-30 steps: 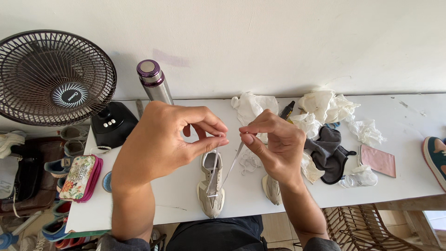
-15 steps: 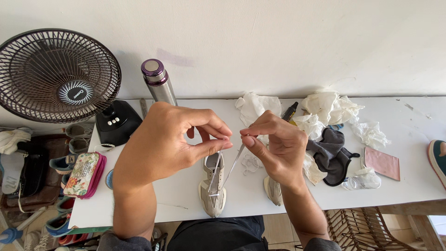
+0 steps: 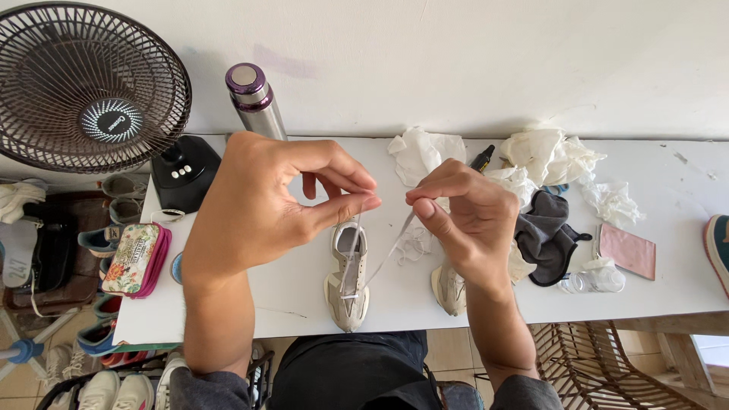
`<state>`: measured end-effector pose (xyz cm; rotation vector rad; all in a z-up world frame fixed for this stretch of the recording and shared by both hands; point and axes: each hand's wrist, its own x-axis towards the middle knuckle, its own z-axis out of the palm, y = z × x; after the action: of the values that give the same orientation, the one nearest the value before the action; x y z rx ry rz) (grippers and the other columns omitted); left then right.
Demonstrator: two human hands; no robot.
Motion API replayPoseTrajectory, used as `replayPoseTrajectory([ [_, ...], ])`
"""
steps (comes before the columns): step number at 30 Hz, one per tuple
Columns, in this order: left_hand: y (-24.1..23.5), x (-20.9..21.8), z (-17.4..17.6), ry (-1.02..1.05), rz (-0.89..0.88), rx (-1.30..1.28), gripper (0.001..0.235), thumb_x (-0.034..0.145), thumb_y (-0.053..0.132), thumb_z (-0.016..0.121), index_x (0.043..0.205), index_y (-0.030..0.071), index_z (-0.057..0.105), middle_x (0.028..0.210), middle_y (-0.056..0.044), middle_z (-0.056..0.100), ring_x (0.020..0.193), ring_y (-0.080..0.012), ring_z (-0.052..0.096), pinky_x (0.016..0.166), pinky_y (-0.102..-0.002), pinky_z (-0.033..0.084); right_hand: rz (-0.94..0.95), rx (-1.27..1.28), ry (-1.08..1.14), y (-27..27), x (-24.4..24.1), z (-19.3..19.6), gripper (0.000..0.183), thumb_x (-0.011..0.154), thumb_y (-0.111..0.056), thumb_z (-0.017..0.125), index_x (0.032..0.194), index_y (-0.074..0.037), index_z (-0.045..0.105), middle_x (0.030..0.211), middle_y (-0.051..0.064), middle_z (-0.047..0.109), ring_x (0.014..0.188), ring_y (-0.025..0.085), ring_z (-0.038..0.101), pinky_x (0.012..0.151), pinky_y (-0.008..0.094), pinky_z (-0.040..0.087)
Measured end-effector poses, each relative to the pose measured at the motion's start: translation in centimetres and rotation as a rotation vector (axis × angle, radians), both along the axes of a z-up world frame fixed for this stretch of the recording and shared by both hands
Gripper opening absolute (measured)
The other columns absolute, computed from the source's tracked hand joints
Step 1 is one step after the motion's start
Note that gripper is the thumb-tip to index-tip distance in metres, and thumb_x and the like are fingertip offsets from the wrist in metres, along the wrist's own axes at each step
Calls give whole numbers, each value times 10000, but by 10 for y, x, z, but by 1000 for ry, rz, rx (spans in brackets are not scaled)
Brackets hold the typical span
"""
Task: The person laces a white sneaker on a white table, threading the laces through the eyelets and tying a knot. The person handles the laces and shoe by hand without using tools.
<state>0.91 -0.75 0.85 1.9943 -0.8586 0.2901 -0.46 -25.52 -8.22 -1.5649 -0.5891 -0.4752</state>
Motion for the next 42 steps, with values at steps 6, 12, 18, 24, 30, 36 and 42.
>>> replayPoseTrajectory([
  [6, -7, -3, 1, -46, 4, 12, 150, 906, 172, 983, 929, 128, 842, 822, 39, 862, 786, -30, 831, 651, -201, 535, -14, -10, -23, -6, 0, 0, 107, 1066, -161, 758, 1022, -63, 751, 961, 84, 751, 895, 204, 678, 872, 314, 553],
  [12, -12, -6, 1, -85, 9, 29, 145, 914, 178, 976, 930, 138, 838, 840, 56, 857, 772, -36, 820, 647, -205, 547, -25, -5, -46, -12, 0, 0, 76, 1053, -144, 769, 1017, -78, 756, 977, 88, 772, 903, 195, 682, 858, 300, 570],
  [18, -15, -6, 5, -92, 19, 31, 139, 903, 183, 970, 931, 116, 852, 854, 19, 871, 811, -51, 845, 663, -177, 604, -31, -22, -34, -13, -2, 3, 89, 1062, -149, 759, 1040, -68, 790, 961, 81, 749, 897, 189, 689, 856, 294, 562],
  [24, -15, -7, 3, -61, 75, 34, 142, 893, 232, 975, 896, 151, 859, 790, 55, 859, 769, -11, 825, 590, -168, 524, -33, -21, -17, -12, -4, 5, 117, 1065, -176, 755, 1031, -72, 794, 947, 71, 745, 887, 185, 675, 841, 288, 547],
  [30, -15, -9, 3, -44, 101, 49, 138, 889, 249, 975, 892, 172, 860, 775, 72, 858, 771, 12, 817, 559, -181, 473, -8, -8, -35, -12, -1, 2, 105, 1053, -176, 772, 1020, -77, 786, 955, 66, 749, 888, 180, 665, 841, 286, 543],
  [36, -16, -8, 2, -54, 57, 16, 126, 902, 200, 966, 904, 145, 852, 802, 52, 863, 761, -18, 818, 647, -194, 537, 2, -7, -44, -13, 1, 1, 77, 1040, -150, 783, 1013, -78, 783, 962, 81, 751, 888, 183, 664, 836, 284, 544],
  [42, -15, -8, 2, -57, 48, 14, 136, 903, 209, 973, 895, 156, 848, 763, 67, 842, 719, -11, 792, 619, -200, 511, -7, -27, -61, -11, 1, 3, 83, 1033, -155, 780, 1007, -76, 780, 939, 82, 743, 859, 183, 653, 813, 288, 528],
])
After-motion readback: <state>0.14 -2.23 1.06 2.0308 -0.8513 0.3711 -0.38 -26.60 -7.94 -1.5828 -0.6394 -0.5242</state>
